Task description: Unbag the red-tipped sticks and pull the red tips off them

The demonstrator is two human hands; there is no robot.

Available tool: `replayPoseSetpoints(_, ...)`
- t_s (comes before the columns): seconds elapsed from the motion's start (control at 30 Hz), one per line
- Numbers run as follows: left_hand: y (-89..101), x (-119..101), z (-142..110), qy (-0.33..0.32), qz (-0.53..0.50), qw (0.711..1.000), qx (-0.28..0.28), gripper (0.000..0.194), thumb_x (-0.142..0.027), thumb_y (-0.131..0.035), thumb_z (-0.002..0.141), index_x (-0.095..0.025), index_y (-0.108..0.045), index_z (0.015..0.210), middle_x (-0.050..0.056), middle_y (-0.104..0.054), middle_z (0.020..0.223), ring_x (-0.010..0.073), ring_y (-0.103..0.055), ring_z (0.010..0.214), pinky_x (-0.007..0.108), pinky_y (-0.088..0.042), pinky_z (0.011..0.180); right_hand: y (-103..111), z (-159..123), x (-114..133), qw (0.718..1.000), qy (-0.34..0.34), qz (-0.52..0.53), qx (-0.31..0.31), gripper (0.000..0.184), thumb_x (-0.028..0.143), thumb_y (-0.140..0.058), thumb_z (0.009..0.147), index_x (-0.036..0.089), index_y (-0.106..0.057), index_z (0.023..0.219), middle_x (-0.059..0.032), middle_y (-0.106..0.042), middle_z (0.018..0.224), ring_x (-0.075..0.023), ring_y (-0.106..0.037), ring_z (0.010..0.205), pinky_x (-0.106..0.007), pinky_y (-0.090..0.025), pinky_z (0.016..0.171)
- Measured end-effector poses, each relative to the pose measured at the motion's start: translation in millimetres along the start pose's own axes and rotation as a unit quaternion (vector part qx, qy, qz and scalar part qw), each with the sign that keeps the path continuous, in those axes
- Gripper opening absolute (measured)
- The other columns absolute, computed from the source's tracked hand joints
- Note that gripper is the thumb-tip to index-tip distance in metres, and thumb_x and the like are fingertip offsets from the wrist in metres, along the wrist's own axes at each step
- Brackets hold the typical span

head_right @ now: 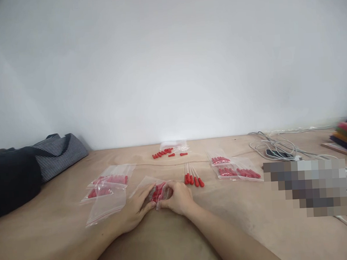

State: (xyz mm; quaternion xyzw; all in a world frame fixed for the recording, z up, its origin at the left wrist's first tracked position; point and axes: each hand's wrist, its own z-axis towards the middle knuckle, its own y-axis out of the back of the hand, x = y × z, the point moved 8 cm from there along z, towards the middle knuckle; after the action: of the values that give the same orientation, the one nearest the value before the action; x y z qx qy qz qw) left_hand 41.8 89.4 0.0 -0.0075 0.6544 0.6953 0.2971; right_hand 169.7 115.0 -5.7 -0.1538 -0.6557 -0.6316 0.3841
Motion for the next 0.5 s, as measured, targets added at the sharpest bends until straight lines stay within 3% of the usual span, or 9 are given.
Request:
replayPoseSetpoints(0.1,3.4,-1.0,1.2,-0.004,-0.025,1.000,-0.015,0.047,-0.031,-0.044,0.080,-0.018,-0.040,0.125,0.010,-0.047,0.126,0.0238,-0.042,0.115,0.040,-0.035,0.096,1.9,-0.3,7.3,1.000,0.001,-0.029,0.011,0.042,0.041,-0.070,0.051,0.027,-0.061,0.090,0.0033,-0.061,0.079,-0.0136,-0.052,0.071,-0.023,-0.030,0.056)
replayPoseSetpoints(0.27,3.0,-0.3,1.5,0.002,-0.037,0.999,-0.018,0.044,-0.031,-0.048,0.078,-0.017,-0.045,0.120,0.010,-0.051,0.122,0.0234,-0.045,0.112,0.039,-0.036,0.096,-2.5,1.1,12.3,0.997,-0.002,-0.073,0.034,0.036,0.042,-0.068,0.051,0.023,-0.060,0.080,0.0021,-0.058,0.079,-0.0124,-0.051,0.067,-0.022,-0.028,0.053)
replayPoseSetpoints(0.5,5.9,6.4,2.9,0.002,-0.046,0.998,-0.040,0.035,-0.022,-0.042,0.079,-0.021,-0.053,0.113,0.004,-0.056,0.118,0.0187,-0.049,0.109,0.037,-0.036,0.096,15.3,-8.1,22.0,0.980,0.101,-0.161,-0.065,0.022,0.030,-0.058,0.064,0.020,-0.056,0.083,-0.0016,-0.050,0.091,-0.0138,-0.049,0.079,-0.023,-0.033,0.058)
